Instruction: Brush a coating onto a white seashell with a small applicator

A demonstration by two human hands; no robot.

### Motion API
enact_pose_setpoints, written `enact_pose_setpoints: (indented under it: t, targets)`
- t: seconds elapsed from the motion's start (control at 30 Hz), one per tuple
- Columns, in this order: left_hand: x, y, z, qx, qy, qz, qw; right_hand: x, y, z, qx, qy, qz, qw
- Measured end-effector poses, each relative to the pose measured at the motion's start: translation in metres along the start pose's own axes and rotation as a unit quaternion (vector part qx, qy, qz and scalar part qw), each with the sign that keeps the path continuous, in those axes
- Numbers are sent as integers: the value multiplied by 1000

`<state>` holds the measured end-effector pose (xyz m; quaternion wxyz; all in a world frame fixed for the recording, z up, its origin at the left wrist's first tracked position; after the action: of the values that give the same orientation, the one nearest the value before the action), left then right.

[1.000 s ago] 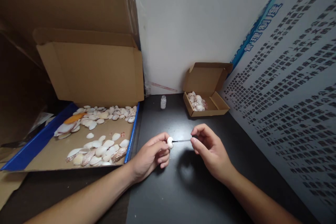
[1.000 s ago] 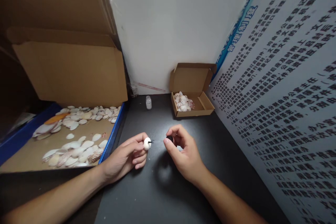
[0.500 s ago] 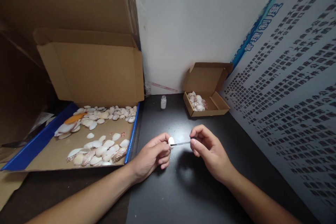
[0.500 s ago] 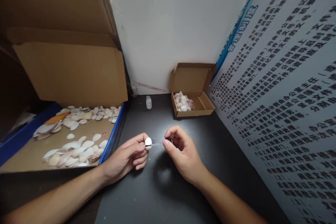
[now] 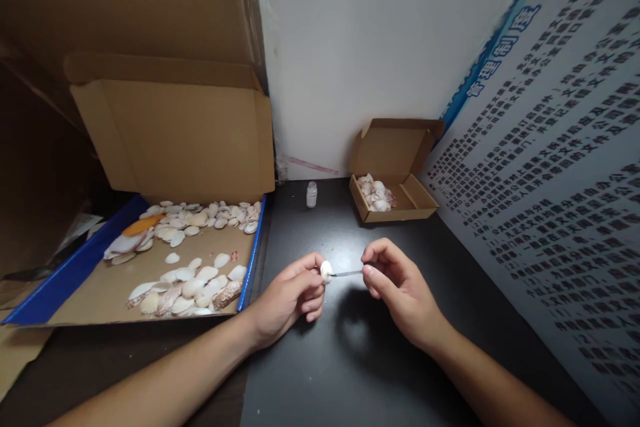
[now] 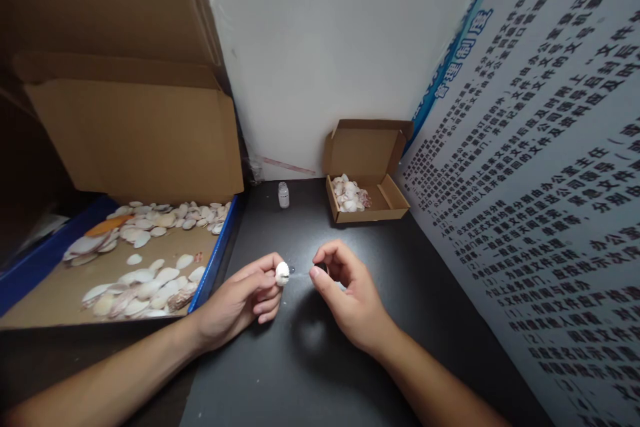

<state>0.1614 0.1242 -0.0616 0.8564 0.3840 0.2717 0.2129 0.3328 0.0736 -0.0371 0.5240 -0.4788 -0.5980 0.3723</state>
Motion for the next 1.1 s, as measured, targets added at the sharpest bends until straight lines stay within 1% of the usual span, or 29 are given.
enact_pose_setpoints:
  t: [0.1, 0.23, 0.33, 0.4, 0.53, 0.6, 0.73, 0.87, 0.93, 1.03, 1.1]
  targets:
    - [0, -1, 0, -3, -2, -1, 1000, 0, -1, 1, 2, 0, 0, 1000]
    - [-1, -1, 0, 1, -3, -1, 1000, 4, 2, -1, -59, 43, -1, 997]
    - [0, 0, 0, -2, -2, -1, 1000, 4, 3, -2, -70, 62, 0, 996]
    - [0, 1, 0, -1, -3, -2, 1000, 3, 2, -2, -59, 57, -2, 997]
    - [0, 1, 1, 5, -8, -1, 1000, 0, -2, 0, -11, 12, -8, 1000]
    - [-1, 1, 2, 11, -8, 0, 1000, 0, -3, 0, 10, 2, -7, 1000]
    - [-2, 1, 4, 18, 0, 4, 1000, 2, -1, 0, -11, 20, -3, 1000]
    - [-3, 2, 5, 22, -3, 8, 1000, 4, -1, -3, -61, 63, -3, 996]
    - [-2, 1, 4, 23, -6, 10, 1000, 4, -2, -3, -54, 73, -7, 996]
    - [-1, 0, 3, 30, -10, 10, 999, 3, -4, -3, -14, 52, -10, 999]
    - [-1, -1, 2, 43, -12, 12, 999, 3, -5, -1, -10, 37, -12, 999]
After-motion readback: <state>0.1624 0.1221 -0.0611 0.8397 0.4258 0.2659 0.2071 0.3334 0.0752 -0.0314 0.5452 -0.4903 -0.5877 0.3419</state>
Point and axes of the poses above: each hand's wrist, its own x-axis towards the middle knuckle, its own z-axis out of the palm, y = z × x, the point moved 2 cm from there along x, towards the middle knuckle, and after that the axes turned 4 degrees about -z, right-handed, at the moved point
